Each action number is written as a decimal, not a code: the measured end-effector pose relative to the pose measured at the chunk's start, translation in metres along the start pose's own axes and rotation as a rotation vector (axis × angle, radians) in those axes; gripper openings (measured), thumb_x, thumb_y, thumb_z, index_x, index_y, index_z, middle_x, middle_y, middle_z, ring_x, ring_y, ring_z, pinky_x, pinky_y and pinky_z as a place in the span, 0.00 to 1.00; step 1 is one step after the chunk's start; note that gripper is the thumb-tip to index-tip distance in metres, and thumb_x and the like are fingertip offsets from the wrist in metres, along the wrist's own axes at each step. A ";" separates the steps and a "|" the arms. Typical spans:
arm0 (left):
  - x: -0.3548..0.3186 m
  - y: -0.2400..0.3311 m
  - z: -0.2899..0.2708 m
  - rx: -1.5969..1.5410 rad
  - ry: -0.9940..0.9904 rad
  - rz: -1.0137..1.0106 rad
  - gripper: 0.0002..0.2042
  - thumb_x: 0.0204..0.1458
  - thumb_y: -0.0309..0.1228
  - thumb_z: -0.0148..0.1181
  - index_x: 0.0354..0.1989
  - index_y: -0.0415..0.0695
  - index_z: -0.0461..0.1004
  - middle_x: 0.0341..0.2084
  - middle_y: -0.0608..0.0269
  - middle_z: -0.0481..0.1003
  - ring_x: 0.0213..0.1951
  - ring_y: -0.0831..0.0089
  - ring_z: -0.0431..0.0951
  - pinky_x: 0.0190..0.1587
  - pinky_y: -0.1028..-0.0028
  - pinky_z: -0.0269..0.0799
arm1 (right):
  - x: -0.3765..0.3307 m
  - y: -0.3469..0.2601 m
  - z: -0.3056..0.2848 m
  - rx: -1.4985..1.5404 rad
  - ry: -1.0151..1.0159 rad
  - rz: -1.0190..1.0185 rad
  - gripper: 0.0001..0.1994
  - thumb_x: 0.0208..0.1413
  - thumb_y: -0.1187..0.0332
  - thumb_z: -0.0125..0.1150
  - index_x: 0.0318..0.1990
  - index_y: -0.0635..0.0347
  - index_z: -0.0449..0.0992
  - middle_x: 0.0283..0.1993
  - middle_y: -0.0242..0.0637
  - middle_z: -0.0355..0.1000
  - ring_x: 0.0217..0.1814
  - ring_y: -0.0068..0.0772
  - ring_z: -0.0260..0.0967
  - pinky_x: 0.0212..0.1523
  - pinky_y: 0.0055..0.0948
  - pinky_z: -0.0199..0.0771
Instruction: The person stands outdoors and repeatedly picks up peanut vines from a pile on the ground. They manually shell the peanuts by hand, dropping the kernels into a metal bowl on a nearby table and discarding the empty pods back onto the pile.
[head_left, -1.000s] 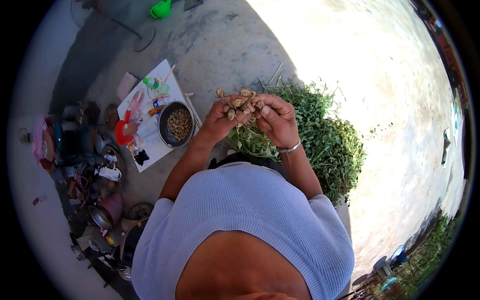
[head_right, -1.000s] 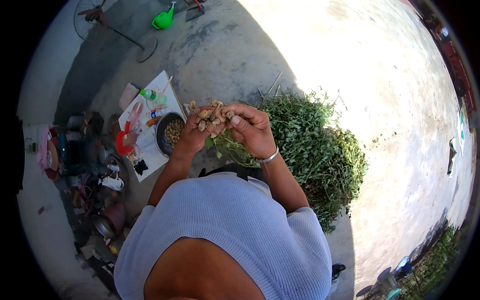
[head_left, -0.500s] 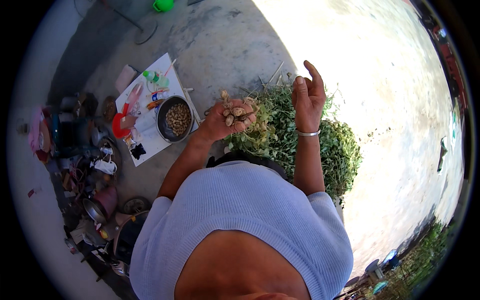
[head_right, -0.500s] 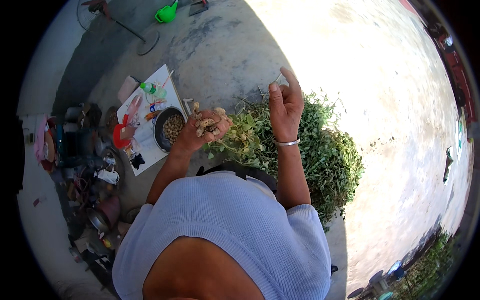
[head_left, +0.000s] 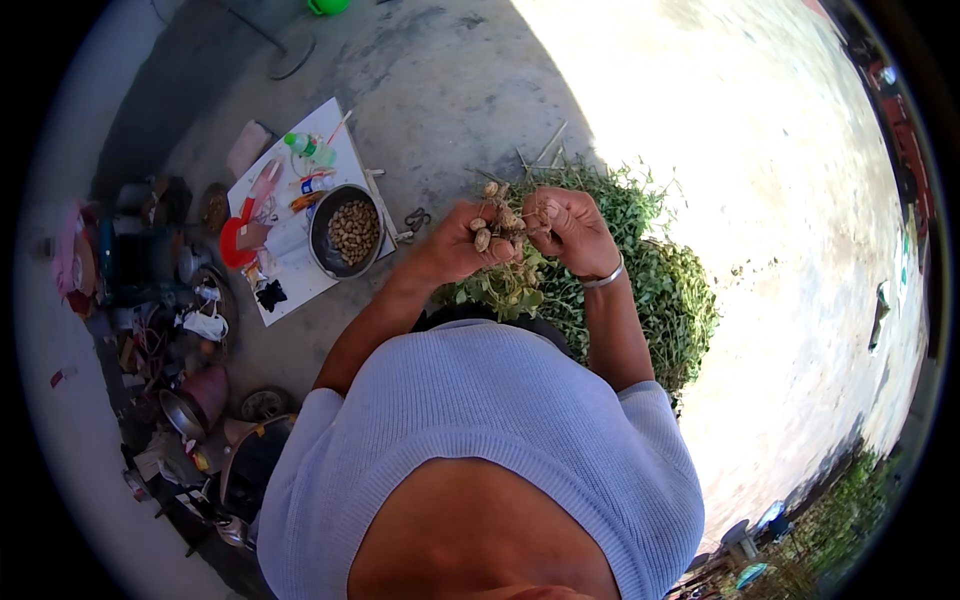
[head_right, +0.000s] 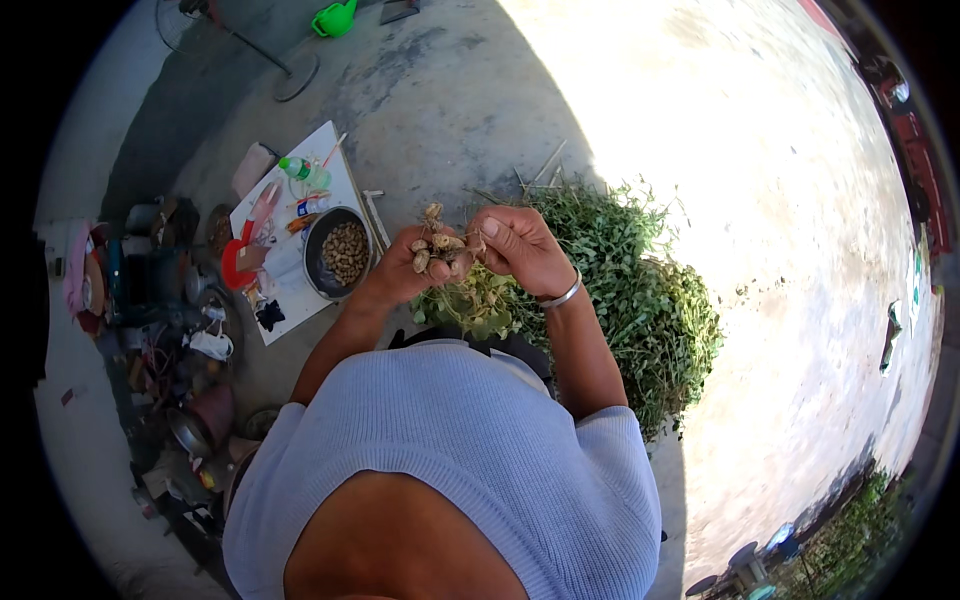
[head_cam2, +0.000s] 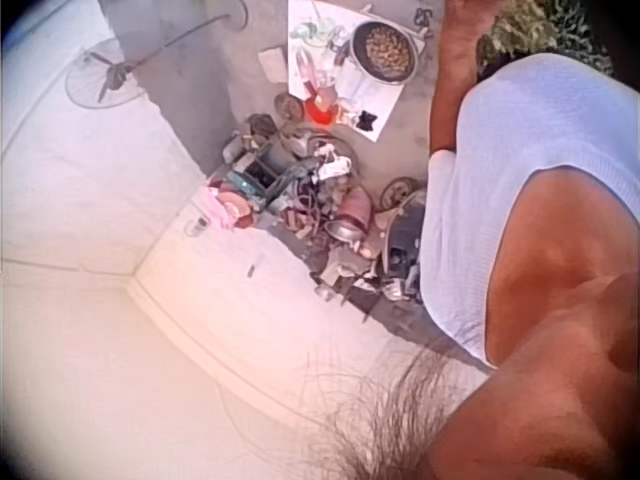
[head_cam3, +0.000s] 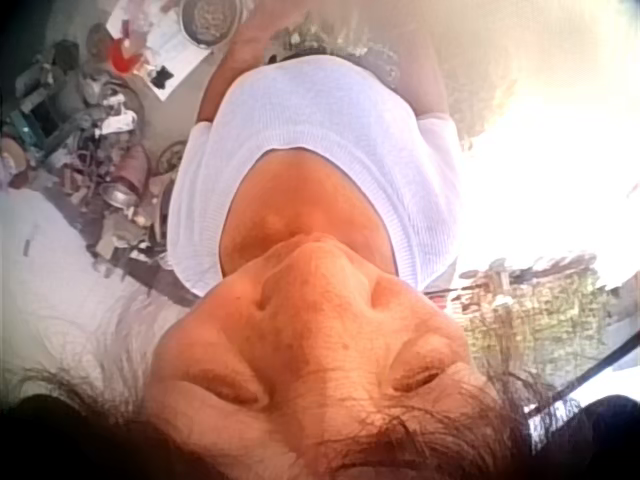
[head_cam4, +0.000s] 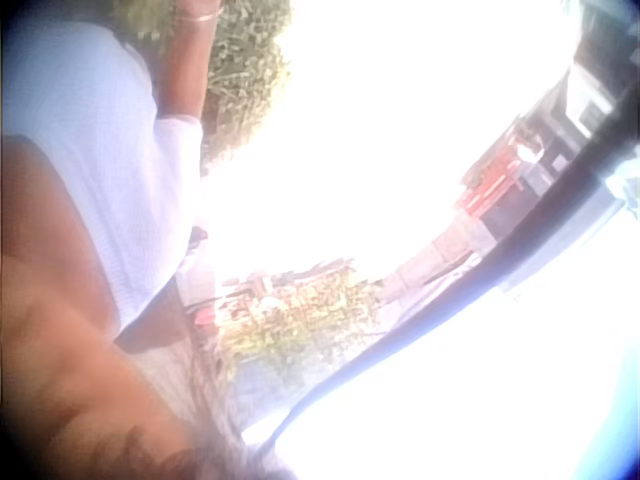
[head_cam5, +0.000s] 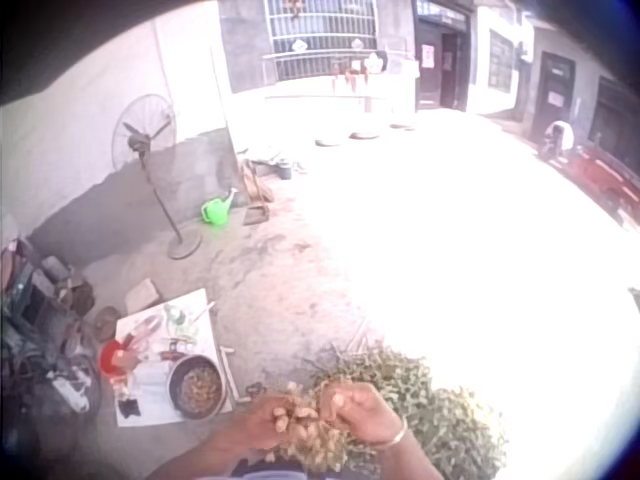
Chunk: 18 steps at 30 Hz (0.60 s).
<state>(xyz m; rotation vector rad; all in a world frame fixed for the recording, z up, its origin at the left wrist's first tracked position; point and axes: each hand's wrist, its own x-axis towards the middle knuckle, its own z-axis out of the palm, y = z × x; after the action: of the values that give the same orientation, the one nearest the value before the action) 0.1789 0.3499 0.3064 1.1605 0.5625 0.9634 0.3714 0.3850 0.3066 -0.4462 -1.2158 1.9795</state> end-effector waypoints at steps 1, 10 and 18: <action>0.002 -0.002 0.005 -0.088 0.006 0.054 0.13 0.49 0.37 0.60 0.31 0.39 0.70 0.22 0.69 0.68 0.24 0.82 0.64 0.27 0.79 0.61 | 0.000 0.006 0.003 0.374 0.018 -0.063 0.19 0.61 0.57 0.43 0.24 0.63 0.66 0.15 0.27 0.55 0.14 0.13 0.43 0.13 0.16 0.42; 0.009 0.012 0.007 0.009 0.009 0.006 0.22 0.49 0.51 0.54 0.24 0.41 0.66 0.16 0.69 0.62 0.19 0.81 0.58 0.22 0.78 0.53 | -0.001 0.006 0.015 0.007 0.310 -0.201 0.11 0.57 0.65 0.51 0.32 0.66 0.72 0.19 0.28 0.62 0.17 0.12 0.51 0.16 0.15 0.48; 0.015 0.008 0.002 0.051 -0.018 -0.001 0.25 0.49 0.55 0.50 0.26 0.41 0.66 0.16 0.70 0.60 0.20 0.81 0.58 0.23 0.79 0.54 | 0.007 0.003 0.034 0.019 0.386 -0.240 0.06 0.54 0.74 0.53 0.37 0.66 0.73 0.27 0.30 0.68 0.25 0.18 0.66 0.26 0.17 0.68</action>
<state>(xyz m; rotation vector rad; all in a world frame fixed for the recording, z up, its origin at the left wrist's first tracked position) 0.1848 0.3628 0.3160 1.2128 0.5761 0.9418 0.3442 0.3691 0.3212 -0.6102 -0.9555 1.6088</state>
